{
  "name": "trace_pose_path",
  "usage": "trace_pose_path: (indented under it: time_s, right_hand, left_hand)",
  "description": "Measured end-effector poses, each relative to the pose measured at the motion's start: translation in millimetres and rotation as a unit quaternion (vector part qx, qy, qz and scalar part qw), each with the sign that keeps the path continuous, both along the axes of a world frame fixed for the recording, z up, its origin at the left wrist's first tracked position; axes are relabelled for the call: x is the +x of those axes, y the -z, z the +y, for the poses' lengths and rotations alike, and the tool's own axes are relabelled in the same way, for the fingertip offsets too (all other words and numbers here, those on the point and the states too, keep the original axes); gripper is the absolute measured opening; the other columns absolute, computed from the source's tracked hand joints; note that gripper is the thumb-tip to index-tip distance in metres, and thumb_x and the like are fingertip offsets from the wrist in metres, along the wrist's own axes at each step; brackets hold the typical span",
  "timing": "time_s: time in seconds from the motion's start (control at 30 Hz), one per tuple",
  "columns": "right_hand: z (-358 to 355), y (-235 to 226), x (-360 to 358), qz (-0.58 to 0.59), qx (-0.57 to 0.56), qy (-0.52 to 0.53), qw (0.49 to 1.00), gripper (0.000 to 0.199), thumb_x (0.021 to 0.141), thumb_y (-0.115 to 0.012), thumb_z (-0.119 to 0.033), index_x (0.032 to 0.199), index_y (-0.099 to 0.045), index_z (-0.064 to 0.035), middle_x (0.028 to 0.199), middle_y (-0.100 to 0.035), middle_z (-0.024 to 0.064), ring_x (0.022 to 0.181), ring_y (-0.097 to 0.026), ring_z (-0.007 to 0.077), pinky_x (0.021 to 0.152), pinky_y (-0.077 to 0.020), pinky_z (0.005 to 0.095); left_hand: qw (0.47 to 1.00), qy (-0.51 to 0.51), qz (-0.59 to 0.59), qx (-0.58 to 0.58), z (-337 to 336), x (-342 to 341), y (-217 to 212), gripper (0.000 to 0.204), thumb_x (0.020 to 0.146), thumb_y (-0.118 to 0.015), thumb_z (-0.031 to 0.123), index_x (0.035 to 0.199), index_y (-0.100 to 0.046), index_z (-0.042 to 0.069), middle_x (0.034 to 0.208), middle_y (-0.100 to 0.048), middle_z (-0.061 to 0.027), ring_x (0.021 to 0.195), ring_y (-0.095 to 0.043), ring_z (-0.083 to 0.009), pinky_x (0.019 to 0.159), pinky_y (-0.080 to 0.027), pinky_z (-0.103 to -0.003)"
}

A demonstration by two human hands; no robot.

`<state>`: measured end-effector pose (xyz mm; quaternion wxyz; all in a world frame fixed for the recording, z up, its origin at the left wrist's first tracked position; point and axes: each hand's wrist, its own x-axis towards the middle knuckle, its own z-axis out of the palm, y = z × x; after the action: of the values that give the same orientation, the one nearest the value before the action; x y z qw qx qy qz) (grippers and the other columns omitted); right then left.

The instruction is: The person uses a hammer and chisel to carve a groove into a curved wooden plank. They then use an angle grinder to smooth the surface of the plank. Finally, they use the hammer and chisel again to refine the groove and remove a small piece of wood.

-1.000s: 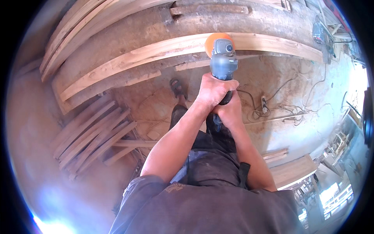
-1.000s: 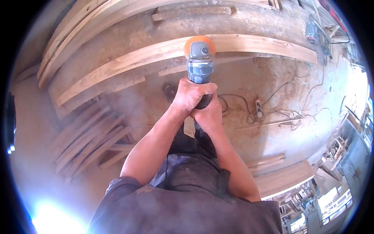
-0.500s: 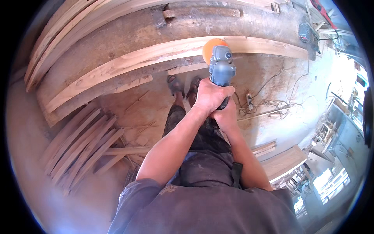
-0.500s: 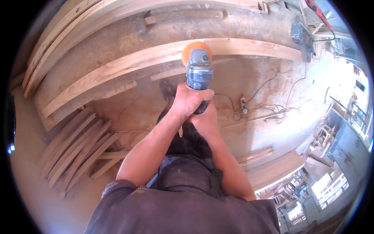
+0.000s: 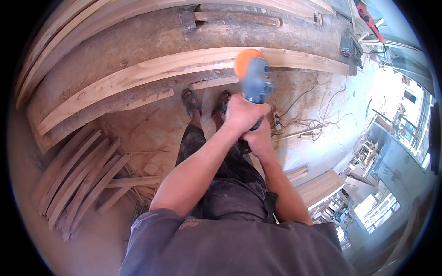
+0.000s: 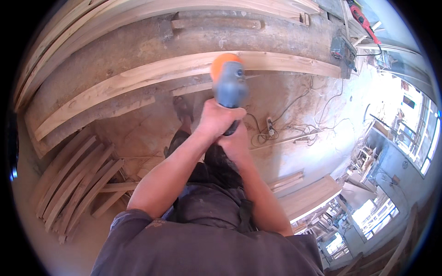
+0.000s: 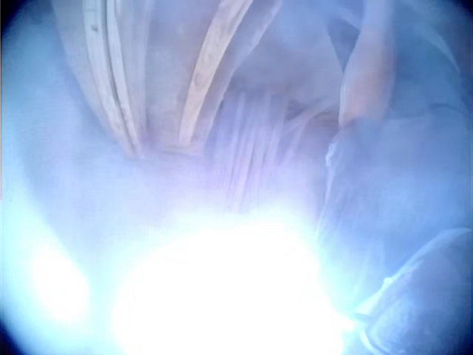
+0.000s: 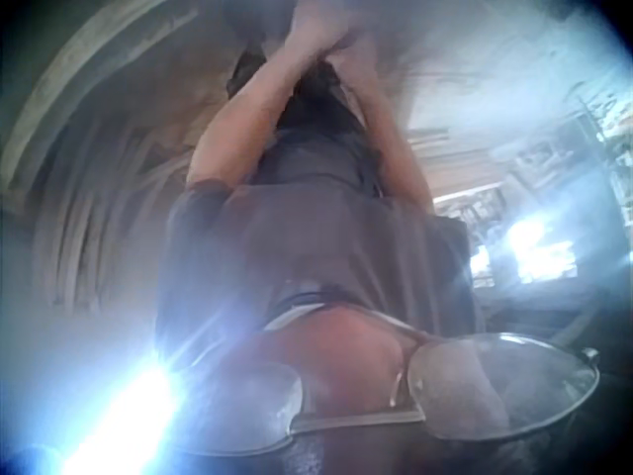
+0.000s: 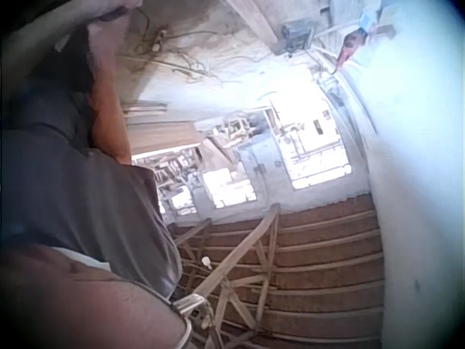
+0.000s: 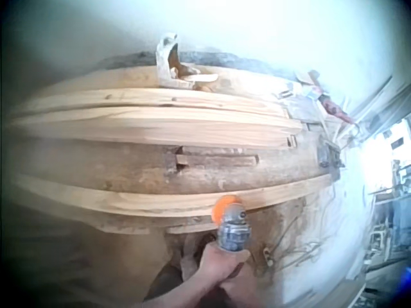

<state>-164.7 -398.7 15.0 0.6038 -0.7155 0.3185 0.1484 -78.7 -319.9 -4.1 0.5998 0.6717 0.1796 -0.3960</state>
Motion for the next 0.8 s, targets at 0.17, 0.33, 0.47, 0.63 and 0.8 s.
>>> trace_pose_path:
  time_s: [0.17,0.33,0.47,0.63,0.8]
  right_hand:
    - [27,1,7,0.041,-0.006,-0.094,0.995,0.076,0.067,-0.089,-0.010,0.133,-0.054,0.0000,0.115,-0.070,0.0124,0.107,-0.068,0.0257,0.097,-0.0536,0.0402]
    - [11,-6,5,0.024,-0.019,-0.034,0.999,0.060,0.067,-0.086,-0.012,0.120,-0.061,0.0017,0.110,-0.070,0.0112,0.104,-0.068,0.0219,0.092,-0.0534,0.0370]
    - [3,-4,9,0.038,-0.017,-0.065,0.997,0.058,0.068,-0.085,-0.010,0.120,-0.061,0.0016,0.110,-0.071,0.0123,0.101,-0.069,0.0220,0.088,-0.0548,0.0366]
    - [25,-7,23,0.082,0.013,-0.167,0.982,0.078,0.064,-0.091,-0.017,0.131,-0.055,-0.0008,0.114,-0.071,0.0165,0.104,-0.071,0.0283,0.092,-0.0548,0.0393]
    - [14,-2,10,0.066,-0.005,-0.135,0.989,0.077,0.067,-0.090,-0.016,0.133,-0.053,-0.0015,0.114,-0.071,0.0189,0.107,-0.071,0.0314,0.094,-0.0553,0.0398]
  left_hand:
    - [0.987,-0.135,0.054,-0.063,51,-5,-12,0.021,0.077,-0.082,0.015,0.087,-0.072,0.000,0.082,-0.071,-0.0040,0.071,-0.064,-0.0100,0.066,-0.055,-0.032]
    - [0.994,-0.098,0.038,-0.042,22,-7,-16,0.024,0.074,-0.083,0.019,0.083,-0.070,0.001,0.076,-0.069,-0.0028,0.068,-0.063,-0.0114,0.067,-0.054,-0.032]
    - [0.991,-0.103,0.036,-0.072,16,-7,-8,0.023,0.076,-0.084,0.020,0.085,-0.072,0.001,0.080,-0.069,-0.0015,0.071,-0.061,-0.0101,0.066,-0.052,-0.031]
    - [0.969,-0.231,0.063,-0.065,58,-17,-13,0.026,0.078,-0.084,0.018,0.094,-0.073,0.001,0.086,-0.070,-0.0042,0.076,-0.066,-0.0118,0.068,-0.055,-0.033]
    - [0.983,-0.174,0.017,-0.047,41,-17,-15,0.025,0.077,-0.084,0.019,0.092,-0.073,0.002,0.086,-0.069,-0.0030,0.075,-0.063,-0.0119,0.068,-0.053,-0.032]
